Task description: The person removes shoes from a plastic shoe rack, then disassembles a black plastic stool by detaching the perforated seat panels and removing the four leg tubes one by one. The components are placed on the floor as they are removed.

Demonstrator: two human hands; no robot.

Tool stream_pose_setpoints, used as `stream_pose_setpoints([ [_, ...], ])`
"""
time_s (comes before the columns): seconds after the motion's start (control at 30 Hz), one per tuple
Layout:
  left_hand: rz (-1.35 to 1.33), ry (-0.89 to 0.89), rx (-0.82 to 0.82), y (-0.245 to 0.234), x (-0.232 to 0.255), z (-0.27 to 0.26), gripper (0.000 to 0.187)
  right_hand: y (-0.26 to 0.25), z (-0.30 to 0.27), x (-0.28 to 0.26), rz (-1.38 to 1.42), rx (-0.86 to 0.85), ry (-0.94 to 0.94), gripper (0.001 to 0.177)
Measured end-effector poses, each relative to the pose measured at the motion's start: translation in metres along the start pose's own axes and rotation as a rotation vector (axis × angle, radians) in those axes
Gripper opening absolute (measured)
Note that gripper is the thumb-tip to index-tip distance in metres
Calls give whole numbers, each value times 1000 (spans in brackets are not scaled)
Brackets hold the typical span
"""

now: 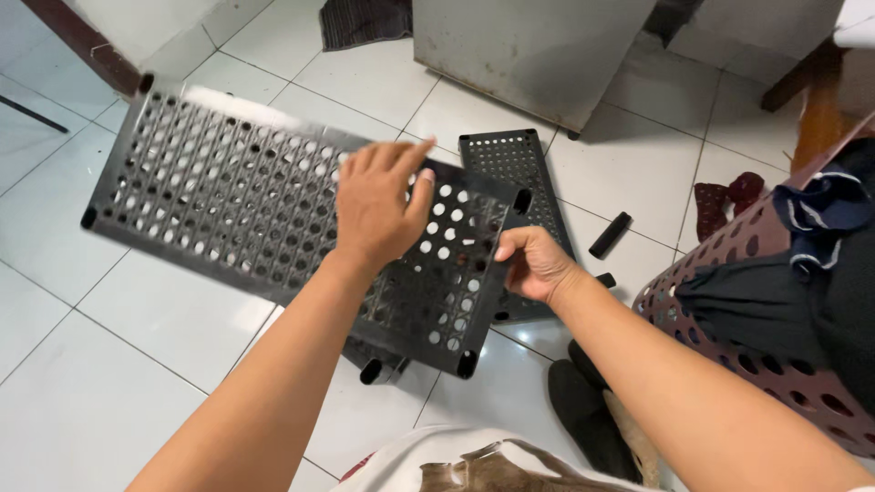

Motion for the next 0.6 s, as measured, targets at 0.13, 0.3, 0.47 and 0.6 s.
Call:
stream_pose_setpoints([
  [0.13, 39, -45, 152, -5, -14, -8, 52, -54, -18, -14, 100, 217, -87, 9],
  [0.3, -67, -289, 104, 16, -44, -51, 48, -100, -38, -8, 277, 288, -204, 18],
  [0.47, -132, -624, -145, 28, -70, -119, 39, -151, -52, 22, 456, 476, -228, 31],
  [0.6, -271, -978, -353, 28, -69, -171, 46, -187, -54, 59, 568, 563, -228, 38],
])
Point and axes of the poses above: each hand's wrist, its own z-axis towards the middle knuckle, its own y-axis out of the palm, x = y × z, the point moved 6 cm from there along z, towards the middle knuckle, and after that the axes turned 15 degrees about -z, right-handed, at the moved point
